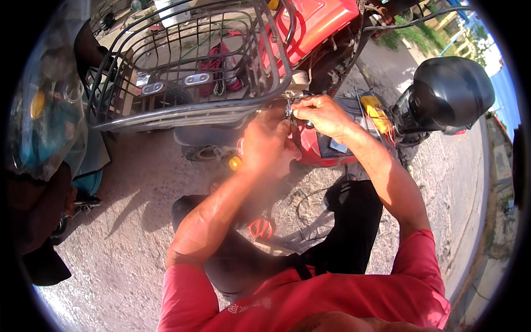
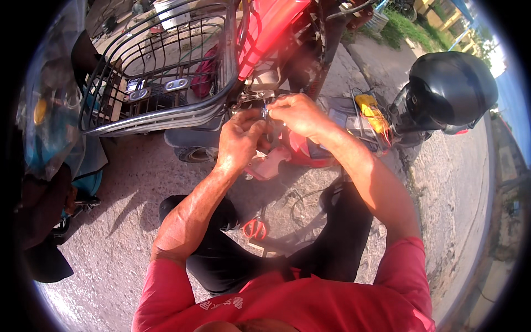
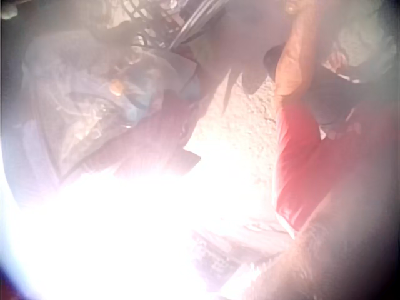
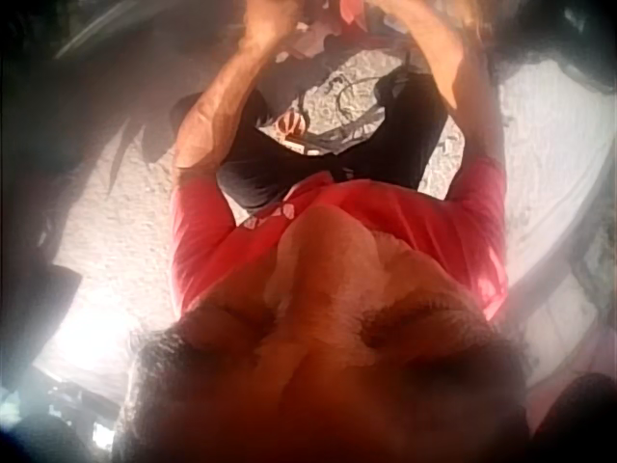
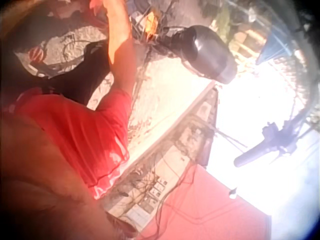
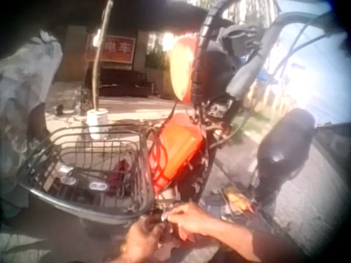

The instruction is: The person repairs electrical wiring on a vehicle by wrapping black electrical tape around a connection and then using a lighter to heat-shrink or seal the area.

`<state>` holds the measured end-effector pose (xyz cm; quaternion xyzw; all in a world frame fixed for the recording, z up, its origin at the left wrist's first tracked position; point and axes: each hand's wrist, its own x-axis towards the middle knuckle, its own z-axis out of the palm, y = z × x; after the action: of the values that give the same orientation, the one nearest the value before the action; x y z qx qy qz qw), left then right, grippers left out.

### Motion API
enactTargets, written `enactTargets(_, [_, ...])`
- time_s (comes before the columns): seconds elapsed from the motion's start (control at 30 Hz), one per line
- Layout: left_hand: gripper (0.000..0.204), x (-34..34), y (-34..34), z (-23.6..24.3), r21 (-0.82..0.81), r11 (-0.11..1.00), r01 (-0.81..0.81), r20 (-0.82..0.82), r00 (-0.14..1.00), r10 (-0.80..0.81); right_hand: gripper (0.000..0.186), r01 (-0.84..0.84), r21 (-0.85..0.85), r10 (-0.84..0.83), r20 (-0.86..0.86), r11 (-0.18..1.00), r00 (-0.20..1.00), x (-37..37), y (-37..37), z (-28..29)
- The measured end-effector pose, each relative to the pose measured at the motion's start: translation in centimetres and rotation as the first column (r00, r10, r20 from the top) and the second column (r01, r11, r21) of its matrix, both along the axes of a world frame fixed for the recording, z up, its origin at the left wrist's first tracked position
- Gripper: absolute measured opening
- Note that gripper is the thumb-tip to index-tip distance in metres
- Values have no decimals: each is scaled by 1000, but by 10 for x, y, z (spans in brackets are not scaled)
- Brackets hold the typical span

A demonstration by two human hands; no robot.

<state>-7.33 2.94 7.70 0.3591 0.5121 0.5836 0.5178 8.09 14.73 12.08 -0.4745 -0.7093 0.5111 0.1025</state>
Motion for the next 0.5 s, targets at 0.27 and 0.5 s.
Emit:
enactTargets(0.27, [42,-1,10,-5,-47,999,-15,116,993,21,30,19,-37,-23,-99,999,995,2,3,-8])
enactTargets(0.5, [25,10,11,-3,-28,995,-94,215,972,97,28,-17,5,18,-119,1000,993,5,6,-11])
